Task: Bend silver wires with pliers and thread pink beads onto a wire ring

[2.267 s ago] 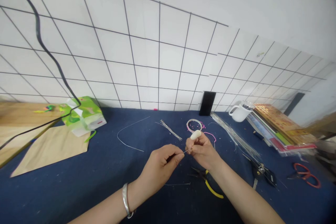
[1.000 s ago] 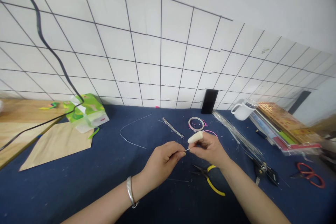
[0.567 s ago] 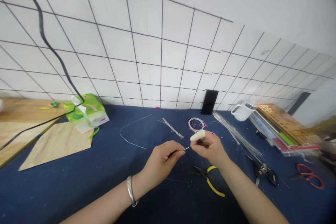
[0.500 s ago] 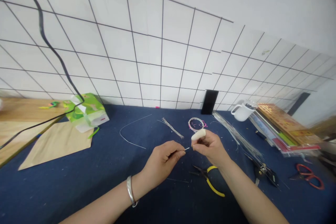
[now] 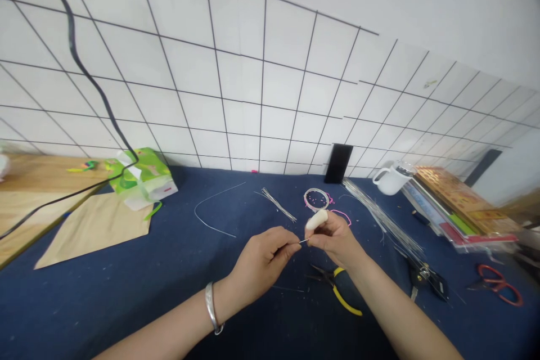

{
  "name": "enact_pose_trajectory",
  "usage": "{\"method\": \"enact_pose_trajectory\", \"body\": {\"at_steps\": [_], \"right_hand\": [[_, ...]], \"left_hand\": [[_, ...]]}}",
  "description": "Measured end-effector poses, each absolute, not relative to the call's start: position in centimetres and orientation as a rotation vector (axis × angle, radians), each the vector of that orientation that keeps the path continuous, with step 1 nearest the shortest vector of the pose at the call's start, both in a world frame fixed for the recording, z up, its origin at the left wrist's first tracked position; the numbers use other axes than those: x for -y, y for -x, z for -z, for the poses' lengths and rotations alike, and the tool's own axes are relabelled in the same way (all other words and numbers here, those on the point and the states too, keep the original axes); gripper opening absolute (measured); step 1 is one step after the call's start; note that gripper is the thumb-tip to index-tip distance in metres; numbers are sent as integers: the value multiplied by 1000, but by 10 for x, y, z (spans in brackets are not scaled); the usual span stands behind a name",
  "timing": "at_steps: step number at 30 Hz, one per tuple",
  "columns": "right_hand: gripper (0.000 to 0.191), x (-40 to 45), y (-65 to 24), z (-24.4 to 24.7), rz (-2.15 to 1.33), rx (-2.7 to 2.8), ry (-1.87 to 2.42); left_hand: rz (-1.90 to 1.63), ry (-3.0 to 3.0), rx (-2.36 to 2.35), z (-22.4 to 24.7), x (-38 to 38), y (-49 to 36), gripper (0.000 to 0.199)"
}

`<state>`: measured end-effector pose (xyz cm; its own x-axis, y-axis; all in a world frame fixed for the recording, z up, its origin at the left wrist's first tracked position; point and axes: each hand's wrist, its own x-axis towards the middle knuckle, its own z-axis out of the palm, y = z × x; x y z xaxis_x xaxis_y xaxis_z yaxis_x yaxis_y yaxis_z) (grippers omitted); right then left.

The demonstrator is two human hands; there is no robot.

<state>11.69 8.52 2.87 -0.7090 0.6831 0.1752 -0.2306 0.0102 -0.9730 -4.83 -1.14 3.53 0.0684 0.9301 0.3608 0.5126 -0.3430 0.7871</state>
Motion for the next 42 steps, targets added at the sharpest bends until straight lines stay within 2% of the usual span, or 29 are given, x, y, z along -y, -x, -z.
{"method": "enact_pose_trajectory", "body": {"at_steps": [29,38,42], "right_hand": [[19,-88,-118,-25,-1685,1713,522],[14,-86,-125,-39,-1368,2048,642],[15,-85,-125,-40,-1361,2054,625]], "left_hand": [[-1201,-1898,-1431,-33,10,50,15],[-1127,-1907,-1494,-34,11,51,14],[-1155,-1866,-1463,-33,11,50,13]]}}
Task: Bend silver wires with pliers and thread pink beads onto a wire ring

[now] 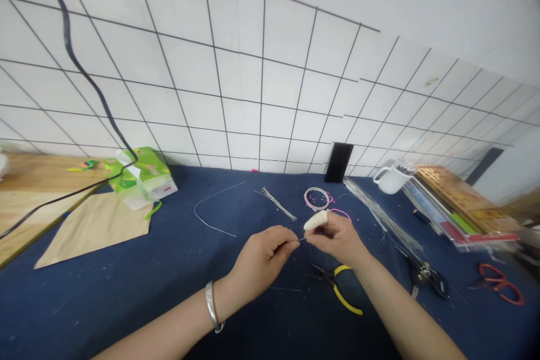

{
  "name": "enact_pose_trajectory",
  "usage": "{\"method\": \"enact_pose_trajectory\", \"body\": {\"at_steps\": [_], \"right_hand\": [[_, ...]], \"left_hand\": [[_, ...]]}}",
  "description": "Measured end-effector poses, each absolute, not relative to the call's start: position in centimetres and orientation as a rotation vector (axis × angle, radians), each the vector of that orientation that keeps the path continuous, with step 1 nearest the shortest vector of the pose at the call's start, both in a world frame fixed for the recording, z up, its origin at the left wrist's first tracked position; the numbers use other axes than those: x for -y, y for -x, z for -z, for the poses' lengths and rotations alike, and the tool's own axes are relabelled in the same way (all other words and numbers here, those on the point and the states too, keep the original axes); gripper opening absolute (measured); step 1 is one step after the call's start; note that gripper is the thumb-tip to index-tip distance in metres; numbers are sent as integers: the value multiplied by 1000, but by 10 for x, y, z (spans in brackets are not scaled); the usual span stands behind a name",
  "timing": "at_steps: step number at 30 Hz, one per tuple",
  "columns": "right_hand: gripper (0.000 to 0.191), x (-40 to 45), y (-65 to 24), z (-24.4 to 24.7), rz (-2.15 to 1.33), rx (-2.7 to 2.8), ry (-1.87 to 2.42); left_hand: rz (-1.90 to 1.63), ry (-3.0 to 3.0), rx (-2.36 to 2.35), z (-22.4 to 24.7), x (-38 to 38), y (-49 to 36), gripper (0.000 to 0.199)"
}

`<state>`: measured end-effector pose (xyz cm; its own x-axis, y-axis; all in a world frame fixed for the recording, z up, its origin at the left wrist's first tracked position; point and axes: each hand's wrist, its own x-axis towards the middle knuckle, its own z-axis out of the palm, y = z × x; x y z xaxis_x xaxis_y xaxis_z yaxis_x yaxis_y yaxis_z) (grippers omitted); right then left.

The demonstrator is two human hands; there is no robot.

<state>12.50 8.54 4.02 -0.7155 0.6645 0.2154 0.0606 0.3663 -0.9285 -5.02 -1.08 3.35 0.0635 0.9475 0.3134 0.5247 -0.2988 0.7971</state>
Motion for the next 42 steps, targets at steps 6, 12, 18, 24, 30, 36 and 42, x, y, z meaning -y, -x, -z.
{"method": "enact_pose_trajectory", "body": {"at_steps": [6,12,18,24,30,36,42], "right_hand": [[15,-84,-124,-41,-1249,2110,645],[14,-82,-122,-42,-1167,2176,625],[16,-76,-120,-47,-827,2247,536],[22,-69,-117,-50,-572,2310,389],[26,-66,-117,-48,-565,2332,343],[25,-66,-115,-48,-554,2356,324],[28,-63,-109,-30,-483,2311,510]], "left_hand": [[-1161,-1862,-1451,-33,9,50,13],[-1186,-1849,-1425,-31,8,49,14],[-1224,-1742,-1389,-31,5,49,14],[-1209,-1688,-1329,-28,6,51,15],[-1171,-1690,-1228,-26,3,58,16],[-1126,-1590,-1235,-29,2,56,22],[-1015,-1360,-1240,-26,-2,57,25]]}}
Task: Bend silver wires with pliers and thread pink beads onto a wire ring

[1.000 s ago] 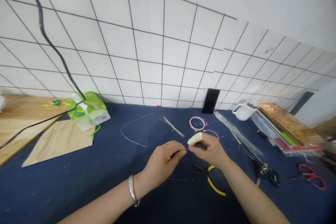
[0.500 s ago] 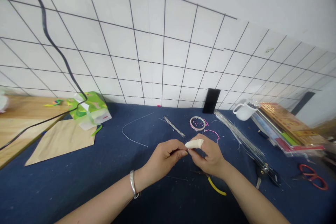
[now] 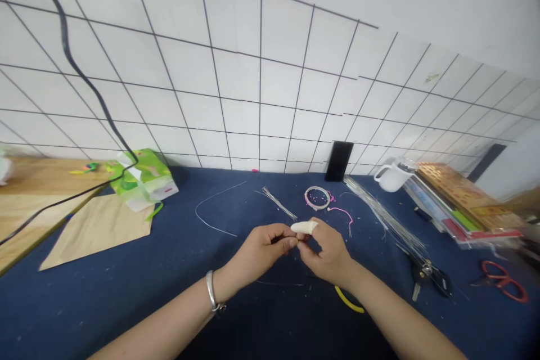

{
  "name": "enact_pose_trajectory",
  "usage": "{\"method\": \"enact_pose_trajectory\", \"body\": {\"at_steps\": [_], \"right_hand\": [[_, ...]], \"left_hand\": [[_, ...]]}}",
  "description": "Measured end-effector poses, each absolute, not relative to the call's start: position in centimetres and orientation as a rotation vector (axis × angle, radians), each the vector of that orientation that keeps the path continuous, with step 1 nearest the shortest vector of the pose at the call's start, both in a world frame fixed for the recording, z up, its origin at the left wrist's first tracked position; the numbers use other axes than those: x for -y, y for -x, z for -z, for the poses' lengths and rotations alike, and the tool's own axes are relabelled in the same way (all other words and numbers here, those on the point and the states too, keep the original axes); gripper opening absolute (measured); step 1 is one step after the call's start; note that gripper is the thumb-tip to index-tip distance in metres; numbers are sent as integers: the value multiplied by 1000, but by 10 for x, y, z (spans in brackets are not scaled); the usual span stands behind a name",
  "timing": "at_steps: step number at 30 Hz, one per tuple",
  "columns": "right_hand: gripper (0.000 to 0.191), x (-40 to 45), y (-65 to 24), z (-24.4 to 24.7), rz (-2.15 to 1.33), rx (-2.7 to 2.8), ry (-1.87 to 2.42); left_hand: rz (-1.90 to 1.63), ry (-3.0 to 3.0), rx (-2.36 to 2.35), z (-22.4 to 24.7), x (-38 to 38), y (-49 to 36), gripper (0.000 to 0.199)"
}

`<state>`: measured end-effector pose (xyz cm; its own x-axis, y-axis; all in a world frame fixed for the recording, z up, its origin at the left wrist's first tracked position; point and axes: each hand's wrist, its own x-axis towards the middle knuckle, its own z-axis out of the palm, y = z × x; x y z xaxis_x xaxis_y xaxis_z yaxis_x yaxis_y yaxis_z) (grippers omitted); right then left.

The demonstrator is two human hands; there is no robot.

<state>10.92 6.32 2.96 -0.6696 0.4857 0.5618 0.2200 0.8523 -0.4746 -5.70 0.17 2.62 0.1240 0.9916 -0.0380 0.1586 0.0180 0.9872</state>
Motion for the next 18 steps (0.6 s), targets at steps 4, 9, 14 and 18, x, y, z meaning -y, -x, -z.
{"method": "enact_pose_trajectory", "body": {"at_steps": [4,9,14,18], "right_hand": [[23,-65,-106,-13,-462,2362,548],[20,-67,-102,-2,-601,2387,684],[16,-68,-100,0,-740,2331,814],[10,-72,-100,3,-855,2259,896]], "left_hand": [[-943,-1332,-1244,-16,-8,61,26],[-864,-1343,-1307,-1,-14,62,26],[-854,-1290,-1317,1,-15,62,25],[-906,-1273,-1326,-1,-16,60,26]]}}
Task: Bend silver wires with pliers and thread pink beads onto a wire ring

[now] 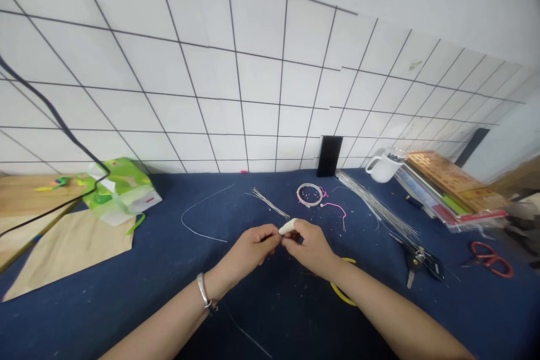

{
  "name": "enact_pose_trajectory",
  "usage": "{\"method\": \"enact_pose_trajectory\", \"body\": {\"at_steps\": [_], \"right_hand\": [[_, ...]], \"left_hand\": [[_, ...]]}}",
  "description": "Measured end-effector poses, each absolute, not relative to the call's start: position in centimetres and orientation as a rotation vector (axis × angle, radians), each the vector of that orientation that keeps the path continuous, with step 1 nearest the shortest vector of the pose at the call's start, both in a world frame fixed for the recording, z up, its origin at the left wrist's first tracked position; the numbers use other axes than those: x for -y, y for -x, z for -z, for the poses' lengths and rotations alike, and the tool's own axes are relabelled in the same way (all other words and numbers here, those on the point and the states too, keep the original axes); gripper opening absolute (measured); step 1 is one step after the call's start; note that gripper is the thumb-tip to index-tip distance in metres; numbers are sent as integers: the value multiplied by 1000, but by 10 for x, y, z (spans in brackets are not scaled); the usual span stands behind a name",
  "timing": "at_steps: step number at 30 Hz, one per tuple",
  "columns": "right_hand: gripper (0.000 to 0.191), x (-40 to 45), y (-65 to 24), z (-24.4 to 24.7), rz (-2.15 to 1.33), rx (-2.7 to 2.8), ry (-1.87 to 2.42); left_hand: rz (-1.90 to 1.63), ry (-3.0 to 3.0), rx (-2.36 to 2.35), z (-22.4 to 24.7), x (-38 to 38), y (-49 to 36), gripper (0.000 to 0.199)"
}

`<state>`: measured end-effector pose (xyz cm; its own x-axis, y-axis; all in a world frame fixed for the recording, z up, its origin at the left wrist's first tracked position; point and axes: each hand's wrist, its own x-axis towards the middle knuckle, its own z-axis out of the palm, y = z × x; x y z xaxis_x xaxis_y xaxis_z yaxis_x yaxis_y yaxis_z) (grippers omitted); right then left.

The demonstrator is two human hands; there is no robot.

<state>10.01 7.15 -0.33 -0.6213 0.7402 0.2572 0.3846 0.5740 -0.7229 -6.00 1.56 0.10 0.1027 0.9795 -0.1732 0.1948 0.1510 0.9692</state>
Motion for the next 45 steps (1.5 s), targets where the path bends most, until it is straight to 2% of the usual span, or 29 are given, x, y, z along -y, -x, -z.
{"method": "enact_pose_trajectory", "body": {"at_steps": [4,15,24,35,45], "right_hand": [[4,-77,-100,13,-789,2239,908],[9,-107,-115,9,-838,2394,814],[14,-94,-104,20,-767,2685,599],[9,-90,-94,42,-615,2743,595],[11,-100,-99,36,-572,2682,652]], "left_hand": [[-937,-1242,-1362,7,-18,57,26],[-922,-1183,-1307,6,-25,68,21],[-963,-1090,-1380,17,-31,80,21],[-1061,-1028,-1367,22,-34,87,18],[-1026,-1014,-1351,24,-33,81,20]]}}
